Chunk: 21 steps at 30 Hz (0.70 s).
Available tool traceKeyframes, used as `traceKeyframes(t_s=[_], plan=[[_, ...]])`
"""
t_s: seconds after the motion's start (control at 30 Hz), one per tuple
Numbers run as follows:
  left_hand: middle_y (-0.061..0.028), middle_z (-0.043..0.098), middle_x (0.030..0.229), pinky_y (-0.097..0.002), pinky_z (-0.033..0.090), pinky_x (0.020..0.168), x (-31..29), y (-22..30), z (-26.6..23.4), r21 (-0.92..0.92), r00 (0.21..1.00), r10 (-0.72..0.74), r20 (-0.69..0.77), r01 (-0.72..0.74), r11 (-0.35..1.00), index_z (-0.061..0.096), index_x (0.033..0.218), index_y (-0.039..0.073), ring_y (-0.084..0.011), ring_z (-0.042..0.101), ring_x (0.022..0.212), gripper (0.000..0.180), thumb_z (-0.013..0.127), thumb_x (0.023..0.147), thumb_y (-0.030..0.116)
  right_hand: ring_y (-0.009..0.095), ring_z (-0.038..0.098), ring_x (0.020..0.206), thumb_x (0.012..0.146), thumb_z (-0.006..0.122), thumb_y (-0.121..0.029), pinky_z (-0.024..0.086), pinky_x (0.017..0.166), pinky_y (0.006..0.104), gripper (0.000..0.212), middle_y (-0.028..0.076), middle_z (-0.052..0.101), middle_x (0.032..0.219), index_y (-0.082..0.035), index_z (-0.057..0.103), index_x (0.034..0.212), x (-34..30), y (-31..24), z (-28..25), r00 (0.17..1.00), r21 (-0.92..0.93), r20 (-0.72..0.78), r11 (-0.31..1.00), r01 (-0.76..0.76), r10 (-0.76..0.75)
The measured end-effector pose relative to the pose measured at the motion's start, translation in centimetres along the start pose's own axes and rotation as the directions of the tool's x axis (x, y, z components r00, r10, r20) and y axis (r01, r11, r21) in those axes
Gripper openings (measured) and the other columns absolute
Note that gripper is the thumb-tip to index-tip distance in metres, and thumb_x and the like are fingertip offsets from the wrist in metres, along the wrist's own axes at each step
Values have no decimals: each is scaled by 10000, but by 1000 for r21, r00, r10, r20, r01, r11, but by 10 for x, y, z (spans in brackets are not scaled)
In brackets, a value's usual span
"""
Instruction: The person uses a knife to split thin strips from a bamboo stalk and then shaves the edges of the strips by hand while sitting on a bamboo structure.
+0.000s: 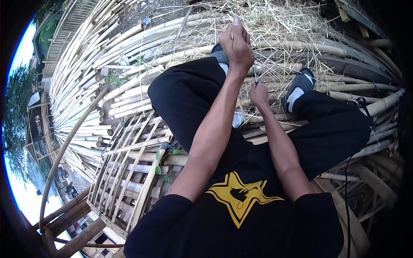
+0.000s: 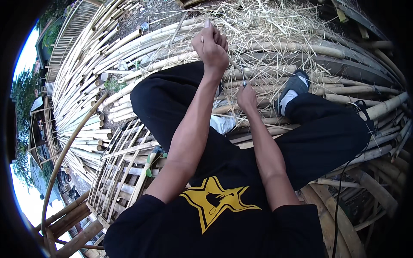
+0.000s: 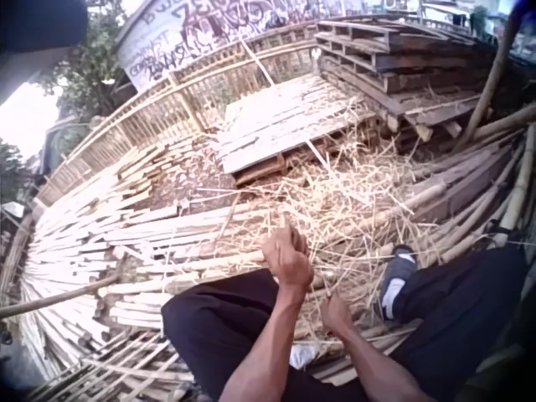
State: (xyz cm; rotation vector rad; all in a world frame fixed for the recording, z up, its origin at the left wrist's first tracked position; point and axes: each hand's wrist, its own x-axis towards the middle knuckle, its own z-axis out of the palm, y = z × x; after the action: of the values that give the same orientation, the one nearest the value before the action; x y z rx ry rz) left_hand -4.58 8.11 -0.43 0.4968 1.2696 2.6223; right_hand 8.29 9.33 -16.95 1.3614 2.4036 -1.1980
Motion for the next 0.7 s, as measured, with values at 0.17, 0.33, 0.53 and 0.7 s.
traceKeyframes(t_s=[0.17, 0.33, 0.53, 0.7], plan=[[28, 231, 493, -242, 159, 356, 22, 4, 0, 78, 999, 39, 21, -41, 996, 291, 580, 89, -71, 207, 375, 430, 412, 964, 241, 462, 570, 938, 942, 401, -429, 414, 838, 514, 513, 298, 613, 921, 48, 586, 897, 20, -6, -9, 999, 89, 25, 995, 42, -44], [28, 212, 495, -242, 144, 372, 23, 35, 9, 132, 983, 161, 90, -172, 976, 276, 577, 100, -67, 177, 397, 525, 393, 978, 419, 480, 559, 931, 957, 360, -381, 414, 824, 534, 454, 304, 609, 940, 39, 510, 1044, 12, -38, -18, 995, 114, -13, 988, 103, -103], [17, 220, 510, -245, 164, 385, 25, 29, 10, 131, 978, 171, 115, -186, 974, 286, 594, 91, -85, 196, 408, 517, 319, 946, 469, 471, 557, 904, 966, 352, -319, 411, 799, 532, 387, 295, 602, 922, 25, 529, 966, 37, -39, -5, 979, 165, -110, 968, 191, -174], [9, 225, 522, -264, 195, 415, 32, 12, 7, 110, 985, 161, 69, -168, 980, 282, 603, 89, -96, 212, 440, 351, 318, 901, 273, 473, 563, 896, 961, 359, -304, 419, 815, 536, 370, 304, 606, 918, 25, 526, 982, 59, -38, -1, 976, 118, -129, 974, 192, -177]])
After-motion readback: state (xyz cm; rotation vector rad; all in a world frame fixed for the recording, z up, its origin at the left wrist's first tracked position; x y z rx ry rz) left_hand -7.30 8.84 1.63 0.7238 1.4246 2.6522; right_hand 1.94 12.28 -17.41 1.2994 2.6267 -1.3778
